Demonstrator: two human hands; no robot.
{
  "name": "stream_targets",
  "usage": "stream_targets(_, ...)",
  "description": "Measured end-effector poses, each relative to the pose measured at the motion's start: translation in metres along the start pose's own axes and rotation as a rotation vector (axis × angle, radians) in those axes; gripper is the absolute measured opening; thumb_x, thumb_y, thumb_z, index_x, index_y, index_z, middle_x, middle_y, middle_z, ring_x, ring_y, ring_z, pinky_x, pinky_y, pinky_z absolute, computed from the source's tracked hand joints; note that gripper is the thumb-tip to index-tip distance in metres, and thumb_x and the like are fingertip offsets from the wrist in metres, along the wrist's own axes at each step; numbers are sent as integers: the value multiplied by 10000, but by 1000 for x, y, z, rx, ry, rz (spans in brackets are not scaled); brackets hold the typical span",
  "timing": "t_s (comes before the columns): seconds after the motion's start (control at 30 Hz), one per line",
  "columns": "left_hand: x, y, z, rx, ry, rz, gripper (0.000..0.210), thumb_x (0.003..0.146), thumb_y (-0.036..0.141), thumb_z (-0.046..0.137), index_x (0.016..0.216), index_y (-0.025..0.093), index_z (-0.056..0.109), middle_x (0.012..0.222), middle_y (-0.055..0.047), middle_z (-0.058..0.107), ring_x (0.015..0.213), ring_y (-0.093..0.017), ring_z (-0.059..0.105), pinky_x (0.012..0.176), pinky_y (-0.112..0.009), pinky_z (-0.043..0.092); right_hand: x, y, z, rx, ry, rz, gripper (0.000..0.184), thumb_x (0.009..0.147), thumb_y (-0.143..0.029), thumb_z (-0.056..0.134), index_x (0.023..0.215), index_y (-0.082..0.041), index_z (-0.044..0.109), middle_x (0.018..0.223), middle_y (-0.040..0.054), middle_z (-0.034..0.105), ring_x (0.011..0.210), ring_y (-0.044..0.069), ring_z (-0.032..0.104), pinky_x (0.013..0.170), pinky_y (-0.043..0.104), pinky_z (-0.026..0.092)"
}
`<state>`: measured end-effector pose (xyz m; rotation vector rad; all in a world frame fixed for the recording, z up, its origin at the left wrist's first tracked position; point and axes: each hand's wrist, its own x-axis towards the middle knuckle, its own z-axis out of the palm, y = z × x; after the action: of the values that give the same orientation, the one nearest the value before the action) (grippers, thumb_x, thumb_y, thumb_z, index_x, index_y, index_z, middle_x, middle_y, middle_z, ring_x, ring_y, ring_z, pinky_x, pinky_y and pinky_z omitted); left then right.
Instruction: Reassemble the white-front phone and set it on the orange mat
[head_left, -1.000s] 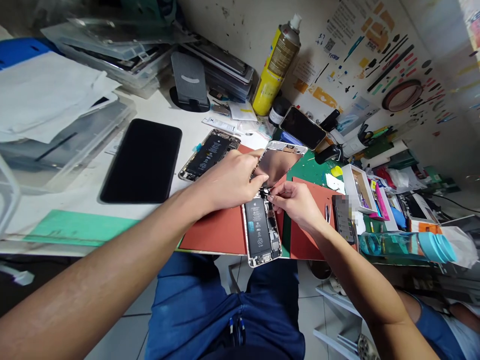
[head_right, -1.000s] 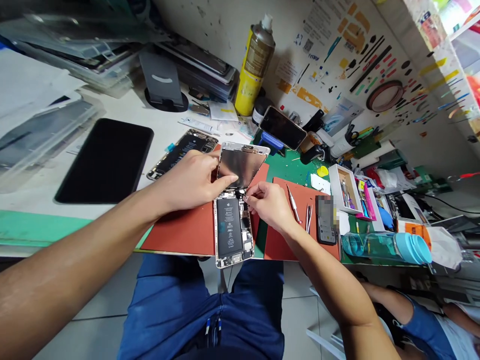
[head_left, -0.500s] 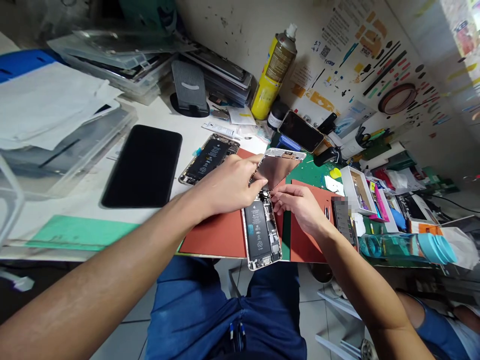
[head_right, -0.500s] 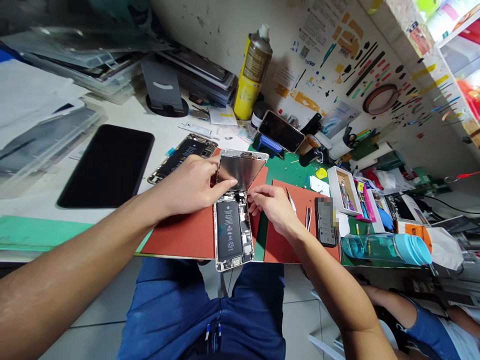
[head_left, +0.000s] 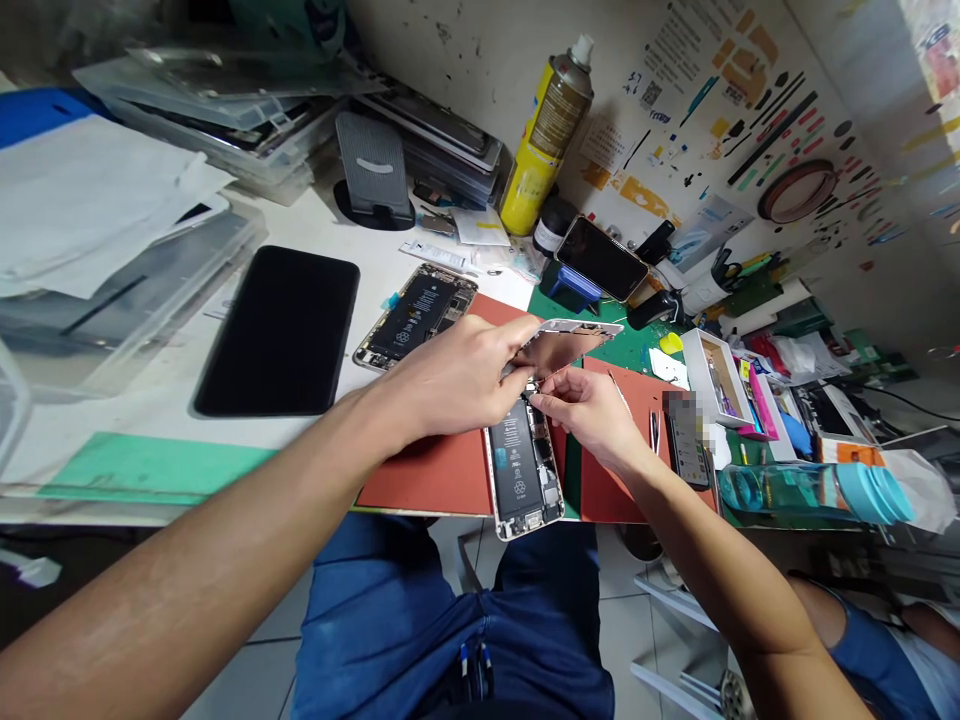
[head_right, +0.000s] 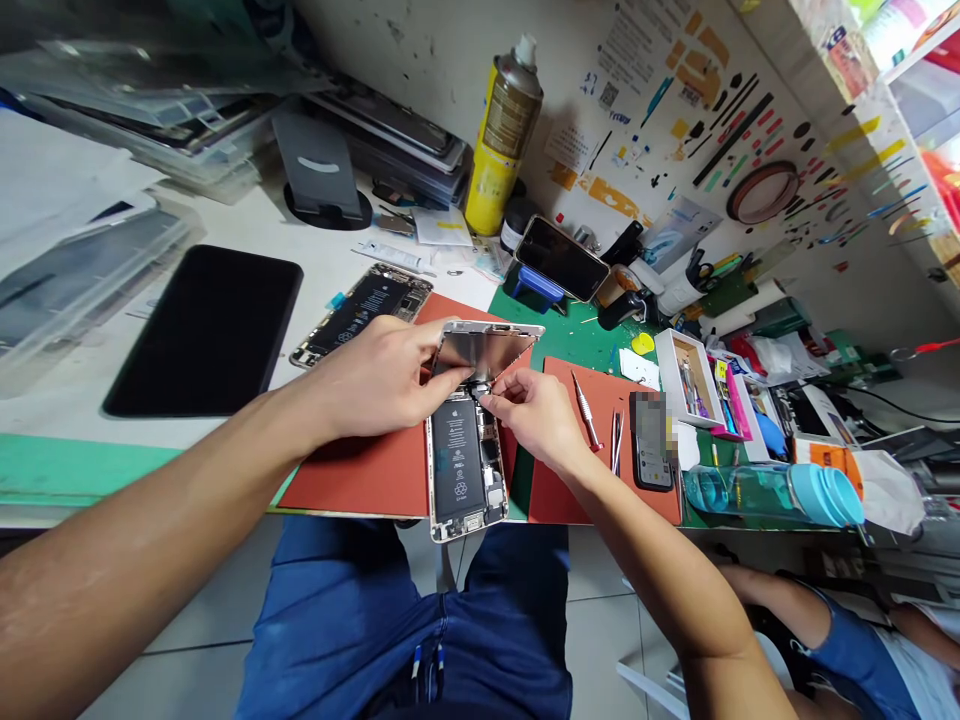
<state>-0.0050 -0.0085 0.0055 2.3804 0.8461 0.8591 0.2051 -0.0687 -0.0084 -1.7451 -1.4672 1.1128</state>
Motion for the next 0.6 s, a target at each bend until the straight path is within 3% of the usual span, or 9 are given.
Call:
stream_targets(0.27, -4, -1, 3, 98, 37, 136, 64, 890, 164, 542, 891, 205, 590, 565, 21, 561, 503, -181, 564, 501, -308, 361, -3, -2, 0, -18, -19, -11, 265, 797, -449, 749, 787, -206, 643, 732, 0, 643, 654, 151, 545, 633, 302, 426)
stream_targets(0.6, -7, -3, 9, 223, 49, 350, 120, 930, 132, 478, 893, 207, 564, 591, -7, 592, 505, -217, 603, 487, -336, 373, -1, 2, 1, -65, -23, -31, 278, 796, -465, 744, 752, -211, 638, 758, 13, 663, 710, 173, 575, 683, 317, 449)
